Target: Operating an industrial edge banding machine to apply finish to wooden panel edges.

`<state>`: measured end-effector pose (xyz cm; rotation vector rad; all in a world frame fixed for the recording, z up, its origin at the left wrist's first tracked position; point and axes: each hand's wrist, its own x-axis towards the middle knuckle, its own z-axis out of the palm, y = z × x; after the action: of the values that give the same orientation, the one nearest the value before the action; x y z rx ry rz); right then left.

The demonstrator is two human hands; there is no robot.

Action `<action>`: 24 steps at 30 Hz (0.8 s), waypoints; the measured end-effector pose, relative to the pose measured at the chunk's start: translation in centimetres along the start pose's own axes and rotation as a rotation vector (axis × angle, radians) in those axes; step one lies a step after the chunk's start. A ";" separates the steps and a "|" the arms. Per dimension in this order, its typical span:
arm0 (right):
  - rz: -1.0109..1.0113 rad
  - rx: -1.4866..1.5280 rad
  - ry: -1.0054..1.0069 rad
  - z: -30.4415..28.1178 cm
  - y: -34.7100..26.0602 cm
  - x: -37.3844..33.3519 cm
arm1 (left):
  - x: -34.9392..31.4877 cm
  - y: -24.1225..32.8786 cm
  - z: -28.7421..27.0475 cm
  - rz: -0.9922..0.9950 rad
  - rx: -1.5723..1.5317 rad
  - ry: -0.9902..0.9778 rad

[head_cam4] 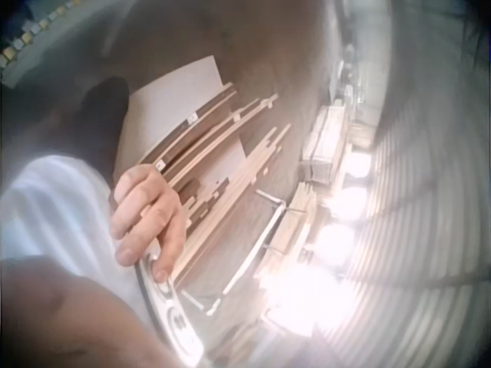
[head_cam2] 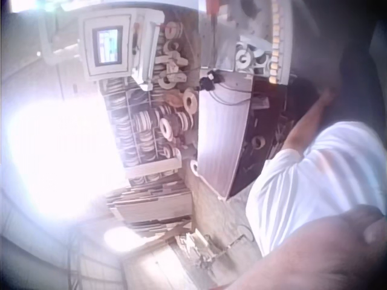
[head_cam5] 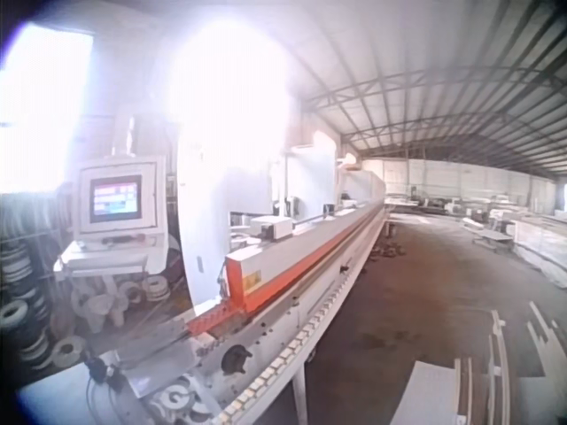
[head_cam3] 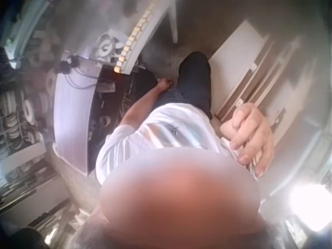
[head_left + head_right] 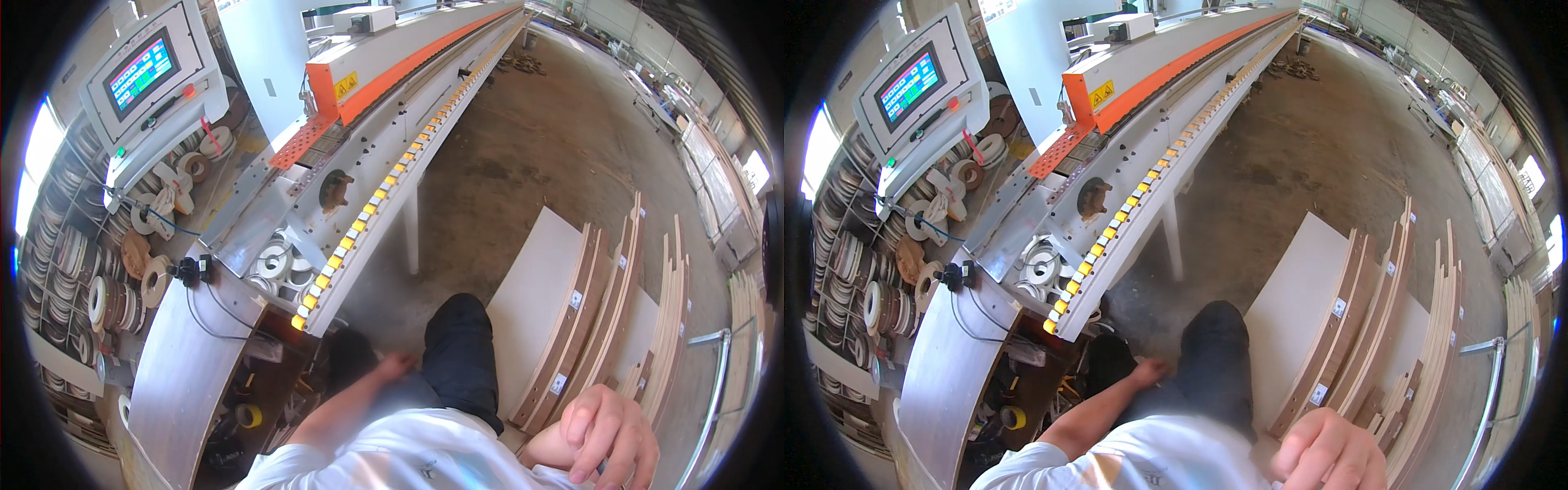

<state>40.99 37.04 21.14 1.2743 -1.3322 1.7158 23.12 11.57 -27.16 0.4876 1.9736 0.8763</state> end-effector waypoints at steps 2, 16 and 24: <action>0.039 0.025 0.040 0.2 -0.1 0.1 | -1.3 2.3 -0.1 0.114 -0.112 0.067; -0.027 0.057 0.069 0.2 1.4 -0.3 | -22.4 30.6 -12.1 0.661 -0.697 0.061; -0.077 0.082 0.301 2.5 0.9 -0.9 | -29.6 40.0 -16.0 1.235 -0.483 -0.049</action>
<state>41.25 34.44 20.07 1.0460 -1.0354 1.8382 24.79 13.57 25.04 1.4443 1.1821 1.9715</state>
